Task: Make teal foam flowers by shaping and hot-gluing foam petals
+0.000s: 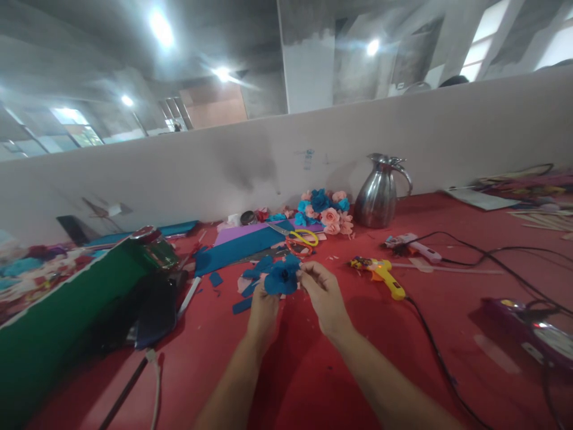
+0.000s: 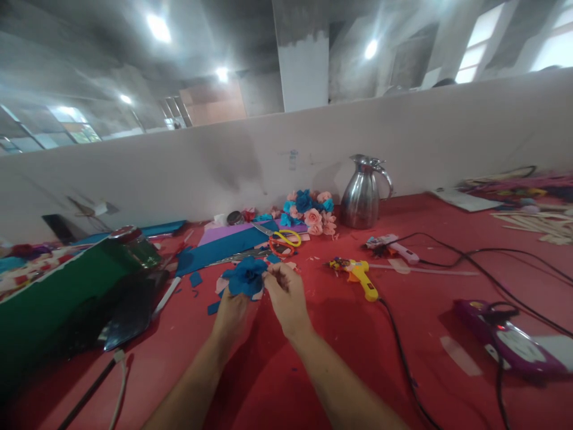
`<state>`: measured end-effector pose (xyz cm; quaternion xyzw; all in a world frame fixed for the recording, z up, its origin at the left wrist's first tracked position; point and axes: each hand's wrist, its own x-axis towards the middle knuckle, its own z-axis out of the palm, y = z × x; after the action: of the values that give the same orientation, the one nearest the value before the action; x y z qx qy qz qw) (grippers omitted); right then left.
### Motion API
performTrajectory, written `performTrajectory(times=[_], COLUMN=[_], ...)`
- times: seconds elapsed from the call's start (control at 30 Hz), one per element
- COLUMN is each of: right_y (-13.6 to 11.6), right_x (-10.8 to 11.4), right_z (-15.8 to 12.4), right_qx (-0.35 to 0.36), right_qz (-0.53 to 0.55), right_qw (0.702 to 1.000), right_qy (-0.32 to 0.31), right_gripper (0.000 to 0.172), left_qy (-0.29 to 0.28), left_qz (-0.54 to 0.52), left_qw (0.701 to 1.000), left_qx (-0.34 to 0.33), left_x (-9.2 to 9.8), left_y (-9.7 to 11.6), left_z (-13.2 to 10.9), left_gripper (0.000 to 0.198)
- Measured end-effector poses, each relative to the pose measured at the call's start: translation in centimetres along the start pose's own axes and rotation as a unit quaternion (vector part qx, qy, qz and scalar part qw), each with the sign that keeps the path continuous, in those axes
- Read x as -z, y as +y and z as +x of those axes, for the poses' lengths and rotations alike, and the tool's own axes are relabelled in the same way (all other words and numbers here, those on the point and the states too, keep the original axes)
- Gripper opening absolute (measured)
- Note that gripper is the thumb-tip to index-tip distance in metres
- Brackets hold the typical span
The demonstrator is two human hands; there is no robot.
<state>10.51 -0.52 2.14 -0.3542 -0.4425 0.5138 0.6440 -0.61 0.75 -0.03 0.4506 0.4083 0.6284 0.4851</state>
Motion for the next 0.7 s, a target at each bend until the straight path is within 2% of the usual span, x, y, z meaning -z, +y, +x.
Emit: performTrajectory(times=[0.13,0.33,0.5,0.7], right_y=[-0.1,0.0,-0.1,0.1], right_x=[0.0,0.3,0.3,0.8], right_z=[0.1,0.7,0.7,1.1], right_qx=[0.0,-0.005,-0.018,-0.036], right_qz=[0.012,0.008,0.01,-0.03], right_qw=[1.0,1.0,1.0,0.999], right_qy=[-0.006,0.013,0.01,-0.012], right_gripper=[0.018,0.024,0.026,0.023], left_qy=[-0.046,-0.038,-0.052,-0.043], left_qz=[0.026,0.089,0.069,-0.01], left_qw=[0.998,0.995,0.995,0.997], left_qx=[-0.024,0.001,0.045,0.058], left_x=[0.0,0.1,0.1,1.2], left_y=[0.3,0.4,0.2,0.5], left_z=[0.0,-0.3,-0.2,0.6], left_gripper=[0.013,0.024,0.012,0.023])
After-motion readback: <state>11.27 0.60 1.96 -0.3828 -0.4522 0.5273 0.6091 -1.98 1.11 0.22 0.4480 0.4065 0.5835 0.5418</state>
